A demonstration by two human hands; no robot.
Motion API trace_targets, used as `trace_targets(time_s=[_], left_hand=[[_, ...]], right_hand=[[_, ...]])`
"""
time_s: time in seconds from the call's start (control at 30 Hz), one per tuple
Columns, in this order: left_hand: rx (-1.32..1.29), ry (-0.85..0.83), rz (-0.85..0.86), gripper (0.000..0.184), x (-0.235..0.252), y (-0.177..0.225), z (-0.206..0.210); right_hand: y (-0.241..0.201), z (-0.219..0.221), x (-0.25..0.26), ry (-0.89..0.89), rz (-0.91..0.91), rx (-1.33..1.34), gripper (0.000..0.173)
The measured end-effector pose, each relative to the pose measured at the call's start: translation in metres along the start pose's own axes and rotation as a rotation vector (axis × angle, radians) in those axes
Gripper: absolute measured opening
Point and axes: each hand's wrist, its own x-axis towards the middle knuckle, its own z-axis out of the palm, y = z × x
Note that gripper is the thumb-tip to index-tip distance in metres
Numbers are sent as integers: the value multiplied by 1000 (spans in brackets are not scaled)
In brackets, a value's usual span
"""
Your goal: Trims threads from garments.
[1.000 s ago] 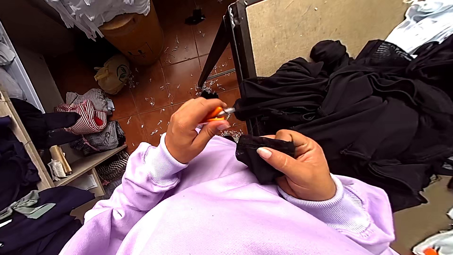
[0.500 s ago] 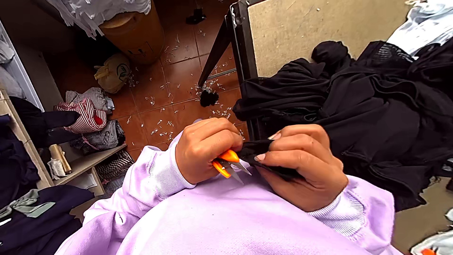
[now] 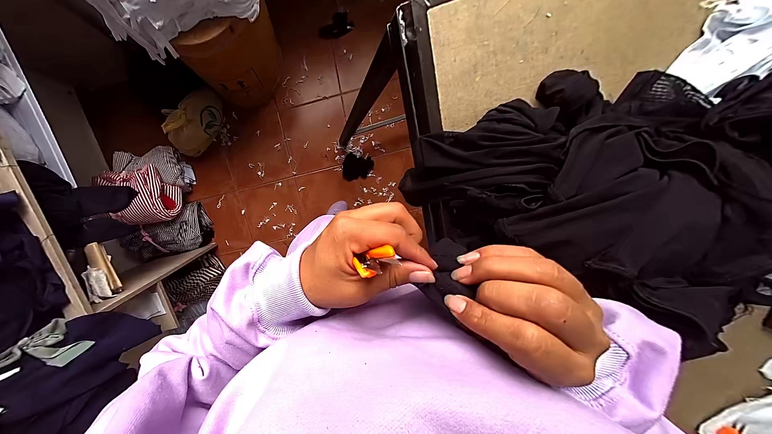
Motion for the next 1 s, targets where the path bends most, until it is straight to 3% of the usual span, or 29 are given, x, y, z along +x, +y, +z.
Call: trace_targets(time_s=[0.1, 0.2, 0.27, 0.37, 0.43, 0.5, 0.63, 0.77, 0.9, 1.0], left_hand=[[64, 191, -28, 14, -1, -4, -9], [615, 353, -51, 30, -2, -11, -35], [798, 292, -110, 47, -4, -6, -49], [466, 45, -24, 49, -1, 14, -33], [491, -89, 74, 28, 1, 19, -8], [670, -51, 193, 12, -2, 10, 6], [763, 140, 263, 10, -7, 4, -4], [758, 191, 296, 7, -12, 2, -9], [666, 73, 237, 12, -8, 3, -6], [337, -71, 103, 37, -1, 2, -3]], right_hand=[[0, 0, 1, -30, -17, -18, 4], [0, 0, 0, -14, -15, -53, 4], [0, -1, -1, -3, 5, -82, 5], [1, -2, -3, -4, 50, -117, 2], [3, 0, -6, 22, 83, -122, 8], [5, 2, -8, 35, 114, -104, 13], [2, 2, -11, 80, 244, -90, 18], [1, -2, -10, 78, 139, -188, 14], [-8, -7, -5, 120, 62, -304, 10], [-12, -3, 0, 183, 40, -268, 17]])
